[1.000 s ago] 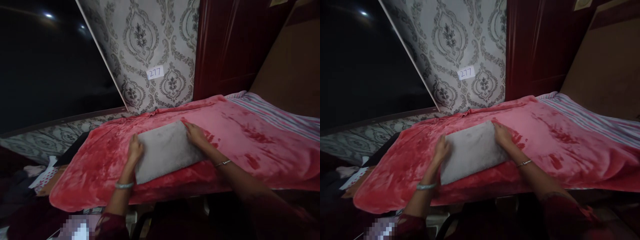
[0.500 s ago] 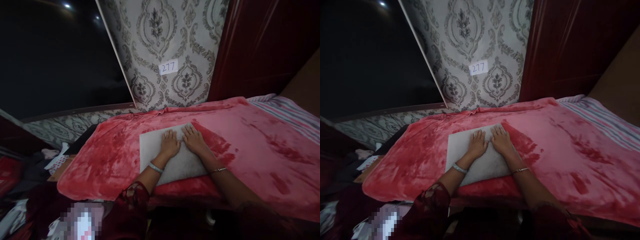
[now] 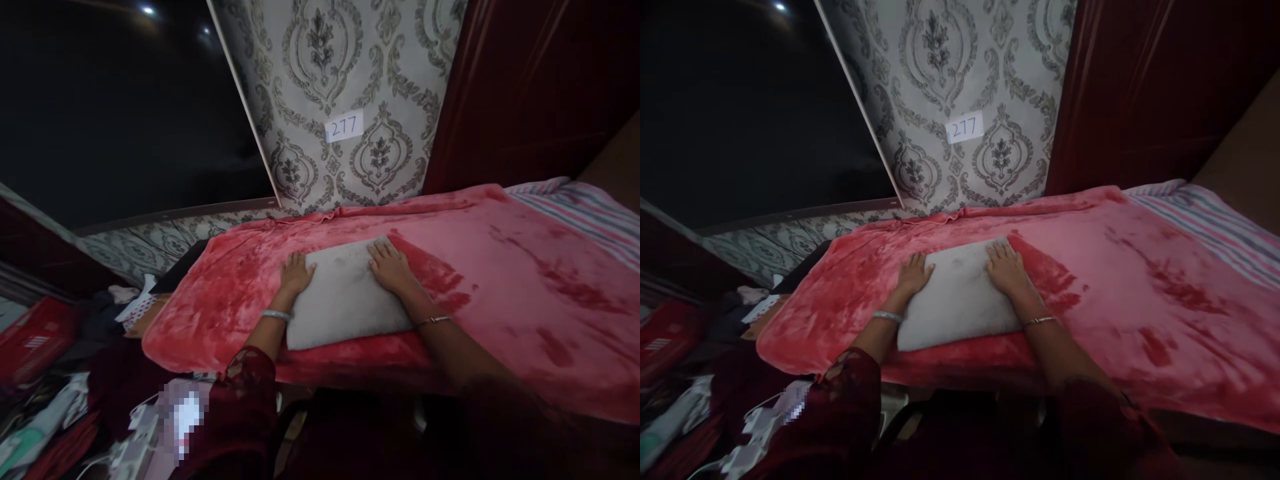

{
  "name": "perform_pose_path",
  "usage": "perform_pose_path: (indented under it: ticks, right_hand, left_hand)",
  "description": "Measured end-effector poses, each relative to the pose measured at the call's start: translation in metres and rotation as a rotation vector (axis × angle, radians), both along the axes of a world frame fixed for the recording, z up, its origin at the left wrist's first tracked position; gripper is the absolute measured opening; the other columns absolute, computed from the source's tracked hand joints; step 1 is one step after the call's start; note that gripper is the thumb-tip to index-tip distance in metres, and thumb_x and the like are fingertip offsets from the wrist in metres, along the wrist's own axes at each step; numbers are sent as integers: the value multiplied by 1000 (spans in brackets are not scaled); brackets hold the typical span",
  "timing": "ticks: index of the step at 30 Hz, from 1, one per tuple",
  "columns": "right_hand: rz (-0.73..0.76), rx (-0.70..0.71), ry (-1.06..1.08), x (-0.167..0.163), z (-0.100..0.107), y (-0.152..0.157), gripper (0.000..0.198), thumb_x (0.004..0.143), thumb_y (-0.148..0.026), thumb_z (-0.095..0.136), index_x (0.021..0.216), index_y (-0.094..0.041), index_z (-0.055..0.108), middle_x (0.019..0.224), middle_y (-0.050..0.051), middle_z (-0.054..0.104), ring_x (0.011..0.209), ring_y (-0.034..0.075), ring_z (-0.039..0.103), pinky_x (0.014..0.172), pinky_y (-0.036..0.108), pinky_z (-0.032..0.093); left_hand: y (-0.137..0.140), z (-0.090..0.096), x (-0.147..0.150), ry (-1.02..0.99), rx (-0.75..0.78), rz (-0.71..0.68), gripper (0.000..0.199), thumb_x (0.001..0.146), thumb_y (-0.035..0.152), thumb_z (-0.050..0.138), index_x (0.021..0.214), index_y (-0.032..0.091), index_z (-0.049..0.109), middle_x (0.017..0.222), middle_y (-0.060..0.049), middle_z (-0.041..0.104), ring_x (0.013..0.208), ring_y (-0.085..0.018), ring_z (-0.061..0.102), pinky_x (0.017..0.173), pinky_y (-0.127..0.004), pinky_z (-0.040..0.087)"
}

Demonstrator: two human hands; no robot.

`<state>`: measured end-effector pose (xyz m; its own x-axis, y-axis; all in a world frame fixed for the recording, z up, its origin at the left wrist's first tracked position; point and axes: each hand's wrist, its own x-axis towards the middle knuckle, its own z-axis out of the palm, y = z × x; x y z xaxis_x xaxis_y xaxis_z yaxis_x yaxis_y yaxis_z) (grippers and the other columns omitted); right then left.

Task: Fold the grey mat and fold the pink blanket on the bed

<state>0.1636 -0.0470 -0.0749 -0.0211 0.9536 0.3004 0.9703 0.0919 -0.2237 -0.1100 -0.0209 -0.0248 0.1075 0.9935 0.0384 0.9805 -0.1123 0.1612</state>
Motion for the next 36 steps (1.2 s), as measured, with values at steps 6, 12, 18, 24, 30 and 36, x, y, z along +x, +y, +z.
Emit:
perform_pose_path:
  ticks: [6,12,18,24,30,36]
  right_hand:
    - [22,-126,23,7,21,-4,55,101,-33,36,154,-19,46,162,12,36,149,34,30,116,63,30]
    - [44,-55,-5,14,18,-49,51,101,-27,35,150,-24,51,160,9,41,150,32,29,118,61,26]
    - [31,-60,-23,12,3,-73,54,102,-29,33,156,-23,43,165,7,32,152,30,25,119,56,27]
    - [36,-40,-3,13,1,-70,55,102,-31,30,155,-23,45,164,7,33,151,30,26,119,57,28]
    - [63,-57,33,16,1,-65,55,101,-29,34,155,-23,46,164,7,33,152,31,25,119,56,28]
    - [52,-38,229,55,5,-74,53,93,-19,42,143,-14,60,148,11,55,138,27,48,117,43,36]
  left_hand:
    - [-26,24,20,33,-22,-17,67,103,44,39,156,4,35,166,-25,22,156,-39,14,123,-63,8]
    - [-95,1,98,50,8,-411,71,101,52,37,161,15,27,169,-17,22,157,-31,16,125,-60,12]
    - [-117,-24,119,126,-13,-428,74,101,53,37,162,14,25,170,-19,16,157,-35,13,123,-64,13]
    - [-117,-23,63,77,53,-306,73,98,56,46,159,17,36,167,-21,25,156,-39,17,123,-64,11]
    - [-122,-28,-9,0,98,-166,69,96,54,51,155,19,43,165,-20,30,155,-42,20,120,-69,15]
    - [-120,-19,-19,-11,104,-168,63,96,48,53,148,13,50,159,-24,40,152,-43,27,121,-71,8]
